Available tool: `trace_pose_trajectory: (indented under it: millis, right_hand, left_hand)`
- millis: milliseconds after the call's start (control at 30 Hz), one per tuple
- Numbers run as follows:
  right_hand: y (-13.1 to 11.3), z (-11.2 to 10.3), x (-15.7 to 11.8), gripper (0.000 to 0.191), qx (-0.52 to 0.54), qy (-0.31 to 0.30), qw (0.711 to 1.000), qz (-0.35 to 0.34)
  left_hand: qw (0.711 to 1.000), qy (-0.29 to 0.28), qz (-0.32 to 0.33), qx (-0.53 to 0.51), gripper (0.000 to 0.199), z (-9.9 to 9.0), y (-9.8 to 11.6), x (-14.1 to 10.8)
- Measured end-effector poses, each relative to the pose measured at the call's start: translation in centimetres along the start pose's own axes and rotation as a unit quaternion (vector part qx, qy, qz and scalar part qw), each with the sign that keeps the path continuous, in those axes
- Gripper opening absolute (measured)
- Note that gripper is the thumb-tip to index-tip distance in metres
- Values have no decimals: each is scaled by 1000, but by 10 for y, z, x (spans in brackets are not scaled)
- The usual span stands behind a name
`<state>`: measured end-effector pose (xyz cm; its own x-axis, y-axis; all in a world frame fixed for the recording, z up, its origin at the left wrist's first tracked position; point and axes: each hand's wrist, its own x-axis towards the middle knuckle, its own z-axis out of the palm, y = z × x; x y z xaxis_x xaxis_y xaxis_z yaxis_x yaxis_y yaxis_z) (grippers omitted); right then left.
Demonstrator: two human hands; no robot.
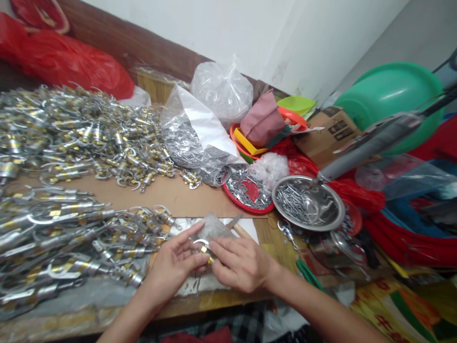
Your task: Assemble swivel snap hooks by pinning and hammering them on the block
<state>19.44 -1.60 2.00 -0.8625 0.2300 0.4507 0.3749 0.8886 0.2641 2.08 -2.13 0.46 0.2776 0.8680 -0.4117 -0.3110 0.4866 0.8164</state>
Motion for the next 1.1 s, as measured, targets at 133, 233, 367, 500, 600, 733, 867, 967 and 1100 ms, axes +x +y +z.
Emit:
trace_pose_trajectory:
  millis: [133,233,367,500,600,733,867,967,1100]
  right_hand:
    - [0,1,0,11,-26,9,1000,-10]
    - [0,1,2,12,-45,13,998,-36]
    - [-4,-7,5,13,-65,-9,997,-46]
    - [-11,-13,4,15,-76,-41,996,-38]
    - [-20,-13,1,19,-84,-65,994,15]
    - [-34,-9,1,21,-101,-79,988,84]
    - [-35,-10,3,18,-70,-73,990,102]
    - [-27,-12,-9,26,10,-25,981,193]
    - [-16,-11,-47,27,-31,-58,897,438]
  left_hand:
    - [1000,6,-14,-7,65,-2,-1,1]
    - [1000,7,-12,-9,62,-2,-1,1]
    - [1000,16,-11,-3,64,-1,1,0]
    - [1000,11,-15,-5,69,-1,0,-1]
    - [1000,15,-9,7,69,-2,-2,-1]
    - [999,20,1,30,67,-3,0,-1]
    - [999,25,2,43,69,-1,2,-1]
    - [999,27,2,36,72,0,2,-2]
    - [1000,17,-7,25,75,0,0,-3]
